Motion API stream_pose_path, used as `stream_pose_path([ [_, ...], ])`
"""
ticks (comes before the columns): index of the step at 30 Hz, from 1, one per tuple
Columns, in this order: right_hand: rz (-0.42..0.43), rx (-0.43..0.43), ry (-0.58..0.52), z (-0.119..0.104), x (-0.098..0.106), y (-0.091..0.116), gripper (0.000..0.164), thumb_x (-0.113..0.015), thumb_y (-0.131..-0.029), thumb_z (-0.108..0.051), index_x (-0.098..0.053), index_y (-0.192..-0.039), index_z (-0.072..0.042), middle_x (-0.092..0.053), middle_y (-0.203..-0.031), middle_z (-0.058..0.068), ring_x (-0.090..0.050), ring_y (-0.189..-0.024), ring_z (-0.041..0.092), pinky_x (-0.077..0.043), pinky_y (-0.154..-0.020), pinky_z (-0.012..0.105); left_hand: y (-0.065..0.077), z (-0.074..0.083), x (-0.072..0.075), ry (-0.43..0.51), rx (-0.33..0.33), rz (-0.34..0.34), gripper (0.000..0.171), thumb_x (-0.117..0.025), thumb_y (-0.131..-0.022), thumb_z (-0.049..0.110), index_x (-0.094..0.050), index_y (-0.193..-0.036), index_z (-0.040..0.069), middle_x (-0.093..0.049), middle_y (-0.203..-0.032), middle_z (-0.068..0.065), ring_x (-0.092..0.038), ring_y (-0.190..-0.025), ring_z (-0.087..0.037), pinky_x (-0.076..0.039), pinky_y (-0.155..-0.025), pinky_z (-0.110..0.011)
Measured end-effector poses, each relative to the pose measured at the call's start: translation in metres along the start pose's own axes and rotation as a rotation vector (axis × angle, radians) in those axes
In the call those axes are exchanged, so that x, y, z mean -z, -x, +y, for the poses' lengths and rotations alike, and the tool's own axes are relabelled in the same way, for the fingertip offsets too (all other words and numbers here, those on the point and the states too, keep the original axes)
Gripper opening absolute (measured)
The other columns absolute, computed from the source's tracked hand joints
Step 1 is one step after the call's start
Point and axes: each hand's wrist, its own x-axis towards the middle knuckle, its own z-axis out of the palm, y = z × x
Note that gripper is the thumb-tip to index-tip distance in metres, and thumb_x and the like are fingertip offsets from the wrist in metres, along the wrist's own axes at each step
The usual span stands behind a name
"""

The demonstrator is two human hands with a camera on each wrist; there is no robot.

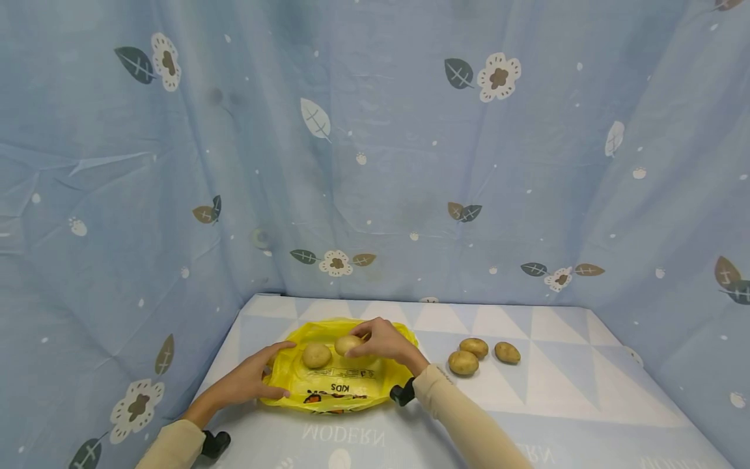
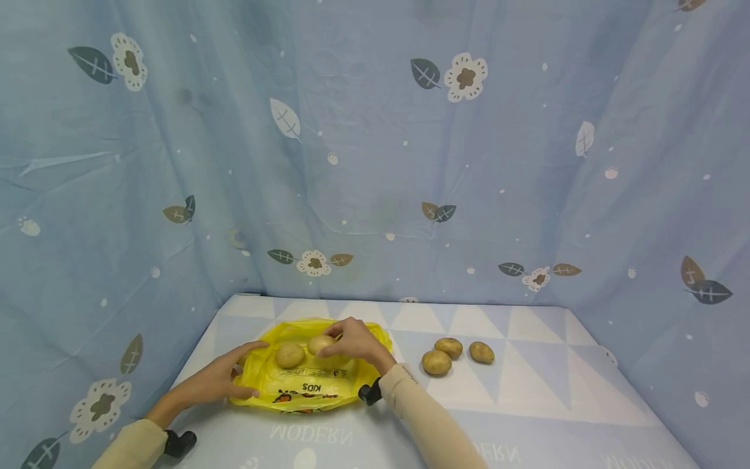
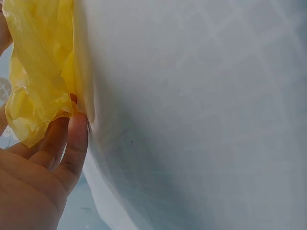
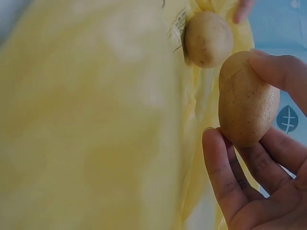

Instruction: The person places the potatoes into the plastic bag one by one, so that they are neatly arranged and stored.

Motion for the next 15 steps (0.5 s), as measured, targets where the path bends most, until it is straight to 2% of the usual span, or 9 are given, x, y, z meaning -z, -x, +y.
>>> stream_pose_path([
  [15,-0.035,0.031,0.124,-0.0046,-0.0021,-0.0039,0.041,-0.091,-0.079,-0.032,-0.079,-0.113,-0.015,-0.075,-0.104,-0.009,-0.062,-0.088,0.01,-0.051,-0.08,0.029,0.0016,-0.0001,0.0001,-0.003,-0.008,-0.004,0.095,-0.091,-0.079,0.028,-0.039,-0.157,0.014,-0.033,-0.162,-0.022,-0.034,-0.144,-0.046,-0.04,-0.107,-0.066],
])
